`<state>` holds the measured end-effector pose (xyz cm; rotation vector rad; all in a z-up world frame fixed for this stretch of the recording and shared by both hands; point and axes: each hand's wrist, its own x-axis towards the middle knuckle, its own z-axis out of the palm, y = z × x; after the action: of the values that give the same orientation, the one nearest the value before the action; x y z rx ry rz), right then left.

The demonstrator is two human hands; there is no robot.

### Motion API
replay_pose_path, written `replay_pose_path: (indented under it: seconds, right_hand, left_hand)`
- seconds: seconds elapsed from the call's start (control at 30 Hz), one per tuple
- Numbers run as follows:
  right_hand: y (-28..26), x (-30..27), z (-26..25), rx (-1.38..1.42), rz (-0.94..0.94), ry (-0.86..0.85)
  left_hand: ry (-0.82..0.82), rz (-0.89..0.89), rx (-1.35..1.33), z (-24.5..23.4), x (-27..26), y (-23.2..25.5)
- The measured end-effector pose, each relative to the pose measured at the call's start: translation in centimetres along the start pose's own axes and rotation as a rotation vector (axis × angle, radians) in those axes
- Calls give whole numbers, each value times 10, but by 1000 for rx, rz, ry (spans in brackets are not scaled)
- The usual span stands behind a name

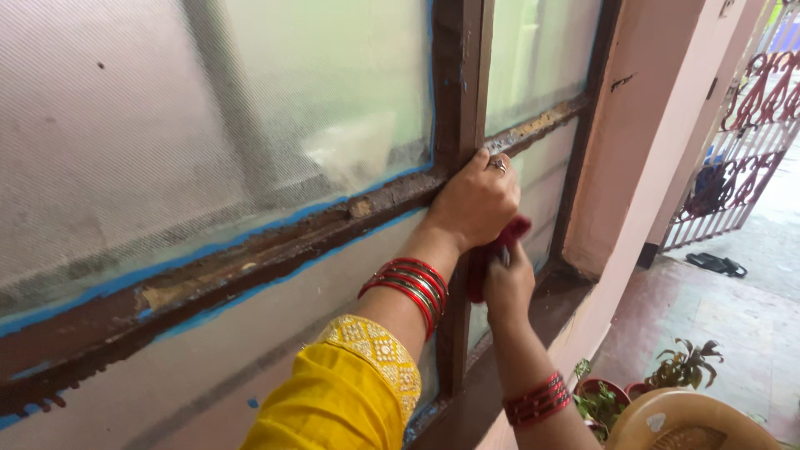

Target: The person cleans a window by wiping down the glass panes and window frame using a cloth.

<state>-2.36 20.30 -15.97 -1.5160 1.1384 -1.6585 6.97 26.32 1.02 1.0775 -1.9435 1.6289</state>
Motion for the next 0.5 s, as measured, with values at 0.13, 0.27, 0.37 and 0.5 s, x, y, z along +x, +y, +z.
replay_pose_path:
  seconds: [0.13,0.27,0.37,0.5]
  right_hand:
    - [-11,-4,-1,-176,-81,-6]
    - [75,-28,4,-287,32,-65]
    - [100,-18,-1,-377,218,-133]
    - [36,9,-6,-141,81,-92]
  left_hand:
    - [-11,26,34,-1,-1,1]
    - [-98,42,-58,-6,-2,1]
    - [-139,55,-107,-10,-3,2]
    - [-134,41,-138,-10,-2,2]
